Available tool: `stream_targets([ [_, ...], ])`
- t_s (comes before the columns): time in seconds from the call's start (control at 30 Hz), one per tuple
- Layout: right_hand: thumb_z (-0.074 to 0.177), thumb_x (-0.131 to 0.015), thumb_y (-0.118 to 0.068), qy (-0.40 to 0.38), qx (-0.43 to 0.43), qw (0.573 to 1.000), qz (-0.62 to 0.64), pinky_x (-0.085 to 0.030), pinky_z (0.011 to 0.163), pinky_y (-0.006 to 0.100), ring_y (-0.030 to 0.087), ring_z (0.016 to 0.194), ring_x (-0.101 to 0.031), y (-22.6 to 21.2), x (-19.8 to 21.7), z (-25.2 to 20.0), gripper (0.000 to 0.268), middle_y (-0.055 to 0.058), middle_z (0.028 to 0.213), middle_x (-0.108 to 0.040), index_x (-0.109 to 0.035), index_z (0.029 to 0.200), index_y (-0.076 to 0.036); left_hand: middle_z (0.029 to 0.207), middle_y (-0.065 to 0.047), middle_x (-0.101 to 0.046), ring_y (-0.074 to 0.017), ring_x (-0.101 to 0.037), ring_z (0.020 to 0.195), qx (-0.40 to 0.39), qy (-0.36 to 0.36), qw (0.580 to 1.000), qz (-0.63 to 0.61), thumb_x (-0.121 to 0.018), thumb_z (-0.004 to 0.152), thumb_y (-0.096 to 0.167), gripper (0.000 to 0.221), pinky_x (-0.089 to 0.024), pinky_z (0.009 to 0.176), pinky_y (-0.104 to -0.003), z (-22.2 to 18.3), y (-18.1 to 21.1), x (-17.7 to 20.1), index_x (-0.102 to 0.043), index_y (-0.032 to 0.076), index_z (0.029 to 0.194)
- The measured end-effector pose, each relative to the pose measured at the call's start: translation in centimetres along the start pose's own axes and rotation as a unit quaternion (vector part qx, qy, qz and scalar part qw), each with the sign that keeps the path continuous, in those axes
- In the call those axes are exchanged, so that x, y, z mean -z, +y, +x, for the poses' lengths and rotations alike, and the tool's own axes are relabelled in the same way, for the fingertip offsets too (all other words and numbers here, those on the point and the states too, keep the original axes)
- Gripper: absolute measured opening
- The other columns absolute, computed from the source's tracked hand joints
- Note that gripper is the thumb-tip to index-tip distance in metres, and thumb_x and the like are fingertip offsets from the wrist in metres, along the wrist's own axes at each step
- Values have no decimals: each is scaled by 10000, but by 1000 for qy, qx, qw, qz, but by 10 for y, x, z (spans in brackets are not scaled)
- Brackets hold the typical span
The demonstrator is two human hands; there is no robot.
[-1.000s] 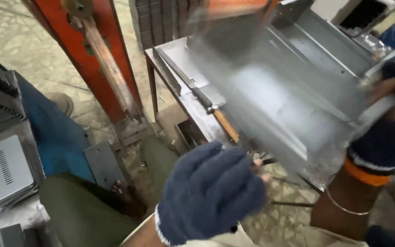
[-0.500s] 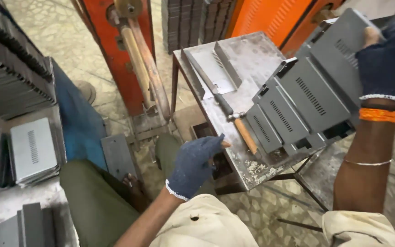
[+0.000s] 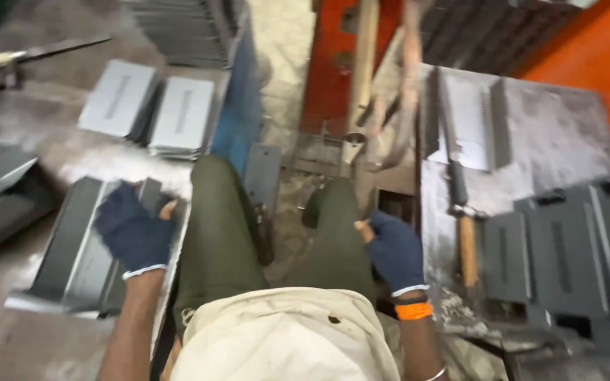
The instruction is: Spot welding and assembling metal box enclosures at a workstation.
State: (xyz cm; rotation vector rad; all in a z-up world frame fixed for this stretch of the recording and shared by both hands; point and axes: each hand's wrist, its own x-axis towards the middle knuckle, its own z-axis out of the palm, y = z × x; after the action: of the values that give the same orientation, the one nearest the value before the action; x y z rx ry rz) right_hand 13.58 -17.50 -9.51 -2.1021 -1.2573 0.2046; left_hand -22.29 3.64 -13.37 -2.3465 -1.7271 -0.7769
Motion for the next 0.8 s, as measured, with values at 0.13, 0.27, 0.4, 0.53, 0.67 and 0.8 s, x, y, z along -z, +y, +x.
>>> stream_targets([
  [0.13, 891, -738, -325, -87, 64, 994, 20, -504, 656, 442, 366, 750, -656, -47, -40, 11, 275, 171, 770, -667, -704, 828, -59, 1165, -235, -702, -420, -686, 1026, 200, -132, 964, 113, -892, 656, 448, 905, -528, 879, -506, -69, -82, -14, -571, 14, 1383],
  [0.27, 893, -749, -309, -92, 167, 976, 102, -521, 673, 419, 356, 784, -664, -100, -55, 27, 259, 166, 815, -681, -714, 873, -53, 1188, -220, -716, -420, -703, 1028, 187, -192, 960, 78, -859, 713, 414, 838, -550, 901, -506, -115, -139, -51, -588, 121, 1449],
  [0.4, 940, -747, -281, -137, 249, 948, 142, -536, 727, 401, 323, 823, -687, -165, -56, 39, 203, 134, 872, -704, -717, 938, -80, 1080, -241, -720, -422, -712, 945, 203, -211, 953, 80, -861, 685, 418, 870, -559, 841, -507, -38, -90, 53, -573, 104, 1443],
  [0.53, 829, -795, -256, -93, 347, 925, 121, -504, 871, 445, 353, 982, -641, -233, -38, 34, 496, 168, 1141, -654, -640, 1257, -60, 1081, -184, -726, -369, -721, 975, 67, -282, 955, 66, -840, 652, 521, 776, -570, 827, -485, 15, -38, 153, -615, 144, 1292],
  [0.67, 571, -784, -191, 58, 500, 864, 11, -414, 1081, 495, 370, 1240, -569, -253, -38, 32, 811, 191, 1341, -628, -597, 1340, -15, 1201, -100, -714, -285, -697, 1022, -249, -225, 941, 34, -797, 734, 404, 682, -515, 903, -464, 44, -19, 176, -605, 127, 1327],
  [0.8, 689, -835, -182, -28, 381, 923, -35, -481, 1023, 484, 345, 1150, -641, -194, -67, 36, 711, 147, 1233, -679, -630, 1358, -55, 1182, -102, -660, -329, -604, 1123, -403, -97, 901, 126, -831, 813, 454, 589, -445, 996, -509, 94, 4, 161, -610, 147, 1264],
])
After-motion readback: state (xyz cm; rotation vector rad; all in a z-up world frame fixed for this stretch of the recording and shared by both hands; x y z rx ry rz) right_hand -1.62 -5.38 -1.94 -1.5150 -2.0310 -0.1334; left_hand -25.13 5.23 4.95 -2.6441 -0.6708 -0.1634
